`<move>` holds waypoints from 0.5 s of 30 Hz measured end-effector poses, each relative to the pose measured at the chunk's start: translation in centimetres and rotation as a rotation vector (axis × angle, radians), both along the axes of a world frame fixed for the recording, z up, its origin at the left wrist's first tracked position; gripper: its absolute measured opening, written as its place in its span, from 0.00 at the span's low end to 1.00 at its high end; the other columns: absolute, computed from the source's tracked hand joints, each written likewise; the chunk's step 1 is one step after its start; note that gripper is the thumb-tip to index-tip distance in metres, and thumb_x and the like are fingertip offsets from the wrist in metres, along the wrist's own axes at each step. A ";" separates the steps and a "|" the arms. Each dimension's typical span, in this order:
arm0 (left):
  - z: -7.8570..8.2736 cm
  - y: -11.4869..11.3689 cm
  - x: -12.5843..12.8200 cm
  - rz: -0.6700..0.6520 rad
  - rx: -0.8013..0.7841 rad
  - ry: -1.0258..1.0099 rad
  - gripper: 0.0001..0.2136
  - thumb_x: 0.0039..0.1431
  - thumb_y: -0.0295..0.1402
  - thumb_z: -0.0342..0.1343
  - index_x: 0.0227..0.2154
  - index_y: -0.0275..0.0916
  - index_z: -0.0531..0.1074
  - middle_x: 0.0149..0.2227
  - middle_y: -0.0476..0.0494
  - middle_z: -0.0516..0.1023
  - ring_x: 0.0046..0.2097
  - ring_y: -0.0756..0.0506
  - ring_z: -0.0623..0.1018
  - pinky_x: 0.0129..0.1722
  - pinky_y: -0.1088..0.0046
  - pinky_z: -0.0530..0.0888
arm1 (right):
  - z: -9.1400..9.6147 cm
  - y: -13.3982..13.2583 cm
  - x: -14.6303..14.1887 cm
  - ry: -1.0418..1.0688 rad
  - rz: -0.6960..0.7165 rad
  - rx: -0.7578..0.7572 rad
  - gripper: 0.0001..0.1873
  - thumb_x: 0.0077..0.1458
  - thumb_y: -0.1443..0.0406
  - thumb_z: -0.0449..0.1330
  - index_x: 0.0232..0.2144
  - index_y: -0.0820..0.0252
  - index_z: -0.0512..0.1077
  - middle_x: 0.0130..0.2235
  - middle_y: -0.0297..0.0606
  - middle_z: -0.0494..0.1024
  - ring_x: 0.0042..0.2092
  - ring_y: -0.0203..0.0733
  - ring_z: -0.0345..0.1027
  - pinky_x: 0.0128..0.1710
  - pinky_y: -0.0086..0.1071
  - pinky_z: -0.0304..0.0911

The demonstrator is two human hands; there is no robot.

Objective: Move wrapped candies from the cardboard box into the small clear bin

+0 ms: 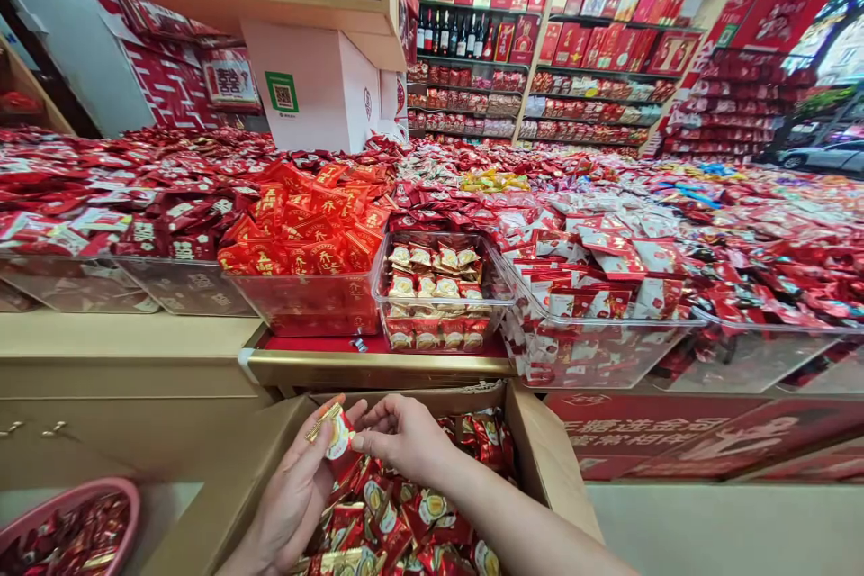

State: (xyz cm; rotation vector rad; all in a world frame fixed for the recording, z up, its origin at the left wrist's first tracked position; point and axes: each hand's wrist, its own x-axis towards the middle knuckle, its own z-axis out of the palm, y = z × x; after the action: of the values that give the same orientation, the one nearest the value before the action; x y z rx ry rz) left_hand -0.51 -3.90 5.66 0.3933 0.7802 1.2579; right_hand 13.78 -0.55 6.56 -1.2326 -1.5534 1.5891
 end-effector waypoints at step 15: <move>0.1 -0.4 -0.5 0.028 0.028 0.135 0.13 0.48 0.35 0.57 0.39 0.41 0.71 0.35 0.45 0.80 0.40 0.45 0.76 0.40 0.74 0.71 | 0.3 -0.5 -0.7 0.129 0.013 -0.077 0.17 0.35 0.59 0.64 0.26 0.64 0.65 0.22 0.28 0.65 0.22 0.27 0.55 0.23 0.23 0.53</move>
State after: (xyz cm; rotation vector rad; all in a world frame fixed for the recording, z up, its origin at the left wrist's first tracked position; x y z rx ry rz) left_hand -0.97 -4.31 5.79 0.4952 0.8863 1.2790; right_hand 13.07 -1.05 6.84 -1.1388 -1.4343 1.7154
